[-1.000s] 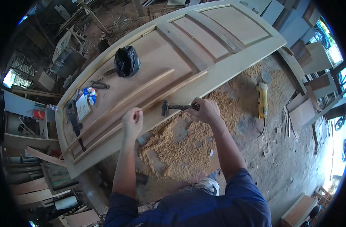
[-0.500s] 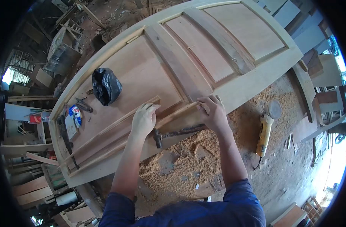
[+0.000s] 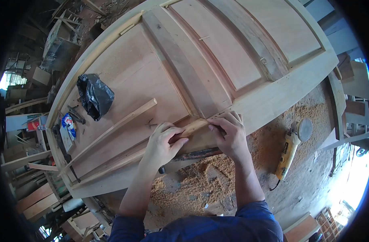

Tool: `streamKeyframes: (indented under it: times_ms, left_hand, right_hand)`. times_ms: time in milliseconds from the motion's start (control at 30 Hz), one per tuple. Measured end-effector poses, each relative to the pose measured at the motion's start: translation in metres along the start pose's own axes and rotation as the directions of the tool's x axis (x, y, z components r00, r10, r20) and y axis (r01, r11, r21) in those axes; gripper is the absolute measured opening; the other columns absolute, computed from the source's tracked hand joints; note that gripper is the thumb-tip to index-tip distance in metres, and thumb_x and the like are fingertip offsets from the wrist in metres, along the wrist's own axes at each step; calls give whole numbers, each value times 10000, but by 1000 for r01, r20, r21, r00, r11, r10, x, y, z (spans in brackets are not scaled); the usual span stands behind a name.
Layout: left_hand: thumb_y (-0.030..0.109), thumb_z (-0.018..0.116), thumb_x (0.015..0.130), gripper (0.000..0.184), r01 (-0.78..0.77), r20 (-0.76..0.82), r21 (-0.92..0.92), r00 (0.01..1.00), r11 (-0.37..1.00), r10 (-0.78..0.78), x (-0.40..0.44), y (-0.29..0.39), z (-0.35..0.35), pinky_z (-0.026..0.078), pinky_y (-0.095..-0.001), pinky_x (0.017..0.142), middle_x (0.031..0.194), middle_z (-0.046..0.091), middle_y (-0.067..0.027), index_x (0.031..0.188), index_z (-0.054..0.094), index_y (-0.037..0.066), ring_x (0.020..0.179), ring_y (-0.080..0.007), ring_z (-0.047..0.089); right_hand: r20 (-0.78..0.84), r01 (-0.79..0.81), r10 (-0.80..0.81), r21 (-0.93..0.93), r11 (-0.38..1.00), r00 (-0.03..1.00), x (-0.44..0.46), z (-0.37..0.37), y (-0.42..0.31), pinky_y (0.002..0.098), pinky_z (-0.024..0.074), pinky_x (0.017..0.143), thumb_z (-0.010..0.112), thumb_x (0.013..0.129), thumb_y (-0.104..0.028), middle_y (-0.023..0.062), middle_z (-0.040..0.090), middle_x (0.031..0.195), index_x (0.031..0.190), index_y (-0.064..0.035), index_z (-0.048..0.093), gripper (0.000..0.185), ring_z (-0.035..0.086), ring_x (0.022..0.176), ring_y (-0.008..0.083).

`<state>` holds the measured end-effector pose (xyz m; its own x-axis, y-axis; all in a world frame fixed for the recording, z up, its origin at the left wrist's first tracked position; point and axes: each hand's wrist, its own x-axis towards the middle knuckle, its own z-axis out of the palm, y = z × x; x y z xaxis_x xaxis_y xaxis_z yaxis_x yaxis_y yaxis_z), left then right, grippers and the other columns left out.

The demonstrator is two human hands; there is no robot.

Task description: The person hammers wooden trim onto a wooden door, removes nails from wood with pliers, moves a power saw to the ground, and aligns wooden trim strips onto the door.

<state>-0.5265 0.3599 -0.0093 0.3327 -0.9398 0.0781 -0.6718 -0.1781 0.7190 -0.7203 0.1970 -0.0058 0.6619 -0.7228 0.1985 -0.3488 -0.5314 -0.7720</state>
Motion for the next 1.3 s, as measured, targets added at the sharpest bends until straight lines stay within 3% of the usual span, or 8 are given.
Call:
streamKeyframes:
  times_ms: [433, 1033, 1133, 1300]
  left_hand:
    - [182, 906, 787, 285, 74, -65, 64, 995, 995, -70, 3, 15, 7, 535, -419, 743, 873, 691, -94, 1008, 787, 47, 834, -297, 668]
    - [111, 917, 742, 338, 158, -89, 186, 986, 970, -144, 4, 31, 18, 523, -388, 766, 886, 721, -92, 1062, 819, 58, 837, -269, 668]
    - [177, 903, 779, 281, 195, -101, 190, 979, 962, -178, 3, 33, 21, 508, -420, 798, 895, 707, -65, 1030, 805, 97, 837, -283, 651]
    - [165, 901, 782, 302, 230, -83, 154, 972, 961, -220, 1, 31, 21, 512, -430, 819, 936, 731, -70, 1066, 811, 110, 860, -288, 655]
  right_hand:
    - [8, -9, 9, 6, 1000, 1000, 2, -2, 5, 390, 494, 888, 777, 830, 19, 48, 736, 962, 990, -68, 774, 182, 671, 953, 270]
    - [-21, -3, 3, 26, 1000, 1000, -3, -3, 19, 426, 486, 878, 734, 800, 26, 65, 688, 972, 1028, -76, 730, 250, 634, 941, 293]
    - [-19, -2, 3, 37, 999, 1000, 0, -7, 19, 413, 495, 853, 743, 788, 54, 61, 704, 948, 1012, -78, 729, 260, 648, 904, 296]
    - [18, -13, 12, 43, 999, 1000, 0, -8, 22, 415, 495, 848, 752, 792, 43, 56, 715, 982, 1020, -91, 736, 265, 650, 914, 292]
